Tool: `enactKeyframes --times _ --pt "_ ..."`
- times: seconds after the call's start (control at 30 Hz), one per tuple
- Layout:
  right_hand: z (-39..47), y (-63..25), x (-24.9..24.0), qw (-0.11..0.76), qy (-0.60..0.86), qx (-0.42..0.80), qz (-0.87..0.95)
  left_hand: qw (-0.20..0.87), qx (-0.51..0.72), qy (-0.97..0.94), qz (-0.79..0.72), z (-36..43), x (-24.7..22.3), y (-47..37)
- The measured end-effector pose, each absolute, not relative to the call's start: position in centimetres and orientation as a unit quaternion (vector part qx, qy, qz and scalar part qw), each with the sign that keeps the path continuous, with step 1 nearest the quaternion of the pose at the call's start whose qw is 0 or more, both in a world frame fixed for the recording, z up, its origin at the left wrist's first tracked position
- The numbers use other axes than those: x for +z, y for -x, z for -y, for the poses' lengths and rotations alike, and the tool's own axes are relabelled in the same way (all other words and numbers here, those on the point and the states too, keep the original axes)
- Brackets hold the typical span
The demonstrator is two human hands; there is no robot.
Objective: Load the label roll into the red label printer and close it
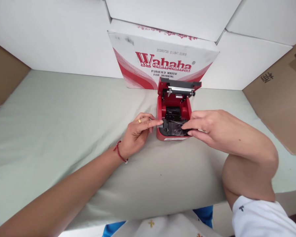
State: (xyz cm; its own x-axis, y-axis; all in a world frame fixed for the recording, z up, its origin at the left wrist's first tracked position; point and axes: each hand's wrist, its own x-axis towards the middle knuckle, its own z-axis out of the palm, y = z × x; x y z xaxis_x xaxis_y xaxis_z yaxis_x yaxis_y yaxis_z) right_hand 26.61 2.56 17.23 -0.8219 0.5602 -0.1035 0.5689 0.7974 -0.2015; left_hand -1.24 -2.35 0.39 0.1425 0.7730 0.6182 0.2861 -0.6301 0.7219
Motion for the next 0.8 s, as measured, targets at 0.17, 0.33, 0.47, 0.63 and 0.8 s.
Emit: enactKeyframes --times 0.17,0.33,0.47,0.63,0.8 --pt "-2.7 -26.1 17.7 0.021 -0.29 -0.135 -0.947 0.18 0.537 -0.745 -0.351 2.6 0.3 1.3" --pt "-5.4 -25.1 16.2 -0.091 -0.28 -0.27 -0.917 0.144 0.506 -0.759 -0.383 3.1 0.4 1.1" --pt "-8.1 -23.9 13.7 -0.104 -0.397 -0.215 -0.886 0.105 0.496 -0.767 -0.393 3.2 0.5 1.0" --pt "-8.9 -21.2 13.5 0.086 -0.417 -0.077 -0.902 0.044 0.496 -0.782 -0.374 3.1 0.5 0.9" --pt "-8.3 -19.1 14.5 0.196 -0.437 -0.012 -0.878 0.038 0.49 -0.79 -0.367 3.0 0.5 0.9"
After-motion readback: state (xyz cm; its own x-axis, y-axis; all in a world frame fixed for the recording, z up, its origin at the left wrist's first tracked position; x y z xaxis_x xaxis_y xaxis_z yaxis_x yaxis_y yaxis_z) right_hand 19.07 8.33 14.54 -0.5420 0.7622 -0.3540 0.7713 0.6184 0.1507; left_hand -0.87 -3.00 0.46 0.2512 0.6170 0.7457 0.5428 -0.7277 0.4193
